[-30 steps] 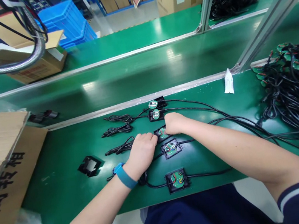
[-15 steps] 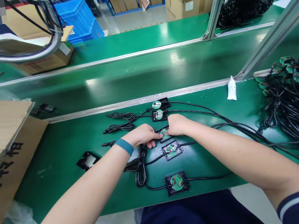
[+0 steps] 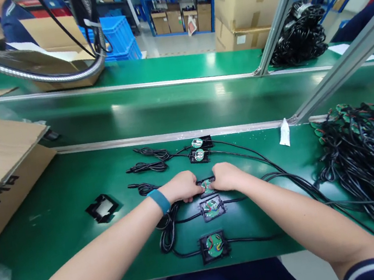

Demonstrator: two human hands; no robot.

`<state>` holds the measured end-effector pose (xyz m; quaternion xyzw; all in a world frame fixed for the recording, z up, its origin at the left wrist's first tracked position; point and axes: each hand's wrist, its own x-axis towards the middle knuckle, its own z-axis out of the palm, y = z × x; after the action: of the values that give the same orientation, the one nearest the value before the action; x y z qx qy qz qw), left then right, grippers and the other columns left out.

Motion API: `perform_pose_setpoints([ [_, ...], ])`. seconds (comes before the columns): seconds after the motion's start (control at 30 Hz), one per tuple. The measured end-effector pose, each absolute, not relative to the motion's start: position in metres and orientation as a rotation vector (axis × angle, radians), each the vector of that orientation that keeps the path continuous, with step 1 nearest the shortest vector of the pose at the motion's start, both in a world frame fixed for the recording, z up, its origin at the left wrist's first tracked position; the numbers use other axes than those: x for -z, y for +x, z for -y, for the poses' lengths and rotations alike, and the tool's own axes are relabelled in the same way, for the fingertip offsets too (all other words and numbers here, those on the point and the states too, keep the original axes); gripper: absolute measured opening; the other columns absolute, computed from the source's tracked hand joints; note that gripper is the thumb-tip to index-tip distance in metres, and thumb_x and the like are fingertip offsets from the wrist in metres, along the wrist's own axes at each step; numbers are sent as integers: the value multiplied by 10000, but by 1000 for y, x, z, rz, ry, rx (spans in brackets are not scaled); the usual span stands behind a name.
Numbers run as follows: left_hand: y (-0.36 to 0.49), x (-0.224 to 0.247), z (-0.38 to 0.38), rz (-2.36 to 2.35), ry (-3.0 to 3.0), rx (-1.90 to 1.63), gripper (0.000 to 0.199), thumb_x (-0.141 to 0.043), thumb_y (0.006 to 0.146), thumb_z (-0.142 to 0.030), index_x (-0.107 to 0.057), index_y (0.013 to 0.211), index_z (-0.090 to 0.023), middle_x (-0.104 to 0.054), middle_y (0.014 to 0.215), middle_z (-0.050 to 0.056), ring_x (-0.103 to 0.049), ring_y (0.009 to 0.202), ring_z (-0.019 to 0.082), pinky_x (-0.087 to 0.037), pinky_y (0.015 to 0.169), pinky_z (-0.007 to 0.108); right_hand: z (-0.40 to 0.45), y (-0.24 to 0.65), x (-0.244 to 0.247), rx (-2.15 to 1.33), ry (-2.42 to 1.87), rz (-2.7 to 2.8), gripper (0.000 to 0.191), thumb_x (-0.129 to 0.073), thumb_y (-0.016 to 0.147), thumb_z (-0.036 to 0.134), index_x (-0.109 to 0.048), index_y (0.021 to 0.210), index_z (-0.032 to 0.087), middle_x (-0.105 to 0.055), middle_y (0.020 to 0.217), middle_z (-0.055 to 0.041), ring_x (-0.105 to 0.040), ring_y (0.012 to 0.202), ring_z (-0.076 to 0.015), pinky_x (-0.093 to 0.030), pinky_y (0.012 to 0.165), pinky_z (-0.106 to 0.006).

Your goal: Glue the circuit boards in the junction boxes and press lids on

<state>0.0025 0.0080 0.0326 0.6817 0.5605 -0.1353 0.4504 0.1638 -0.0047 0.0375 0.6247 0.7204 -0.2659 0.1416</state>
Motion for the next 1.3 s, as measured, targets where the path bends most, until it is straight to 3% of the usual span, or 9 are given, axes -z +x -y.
perform_pose_setpoints([
  [0.23,-12,-32,-8,-1267,1796,282,341,-598,792,-482,-554,597,-206,-650,578,20,-541,494,147,-352,475,255,6,171,-38,811,1834,-2058,447,-679,787,571,-715,1005,182,-748,1052,-128,-708,962,-256,-484,675,-277],
  [0.4,-12,-29,-6,-1359,2050,216,291,-605,810,-411,-551,611,-205,-649,623,34,-549,561,172,-317,526,285,5,167,-39,771,1831,-2031,393,-670,818,533,-712,1008,192,-743,1054,-122,-698,979,-262,-483,699,-291],
  [0.73,-13,-35,-1,-1349,2181,215,315,-596,877,-436,-610,679,-192,-670,699,59,-610,658,210,-411,606,310,1,165,-49,779,1740,-2056,382,-686,818,527,-707,947,168,-734,999,-129,-681,905,-264,-464,689,-311],
  [0.83,-25,-32,-18,-1398,2361,-163,288,-573,919,-439,-655,849,-171,-703,904,98,-643,880,251,-478,794,363,0,179,-43,567,1957,-2351,266,-577,925,401,-670,973,156,-710,974,-113,-636,924,-241,-457,799,-325],
  [0.9,-32,-25,-35,-1366,2491,-422,280,-612,908,-394,-646,1054,-157,-676,1126,133,-603,1089,284,-448,964,425,-7,187,-35,327,2064,-2563,195,-529,940,250,-644,1042,131,-686,1055,-132,-587,1027,-254,-428,905,-352],
  [0.97,-36,-15,-52,-1281,2532,-475,393,-684,863,-371,-606,1186,-162,-646,1224,140,-570,1167,296,-420,1025,452,-19,192,-27,228,2065,-2669,221,-539,911,168,-627,1108,119,-665,1136,-147,-543,1106,-278,-404,951,-387],
  [1.07,-37,-3,-65,-1251,2503,-374,440,-746,813,-337,-593,1192,-173,-672,1164,118,-592,1105,294,-442,970,444,-34,195,-13,373,2007,-2677,256,-576,891,140,-617,1143,141,-685,1116,-126,-568,1071,-270,-417,928,-400],
  [1.17,-38,0,-61,-1270,2475,-350,419,-787,778,-322,-582,1115,-179,-681,1073,85,-604,1023,278,-446,903,422,-38,196,-1,564,1956,-2706,196,-594,897,125,-636,1085,159,-702,1043,-95,-612,1011,-224,-443,915,-355],
  [1.3,-42,-4,-51,-1216,2405,-367,536,-852,705,-368,-536,1102,-196,-657,1007,46,-612,947,242,-446,852,378,-32,199,8,699,1883,-2822,167,-599,921,137,-649,1079,156,-699,1044,-97,-638,996,-202,-477,901,-312],
])
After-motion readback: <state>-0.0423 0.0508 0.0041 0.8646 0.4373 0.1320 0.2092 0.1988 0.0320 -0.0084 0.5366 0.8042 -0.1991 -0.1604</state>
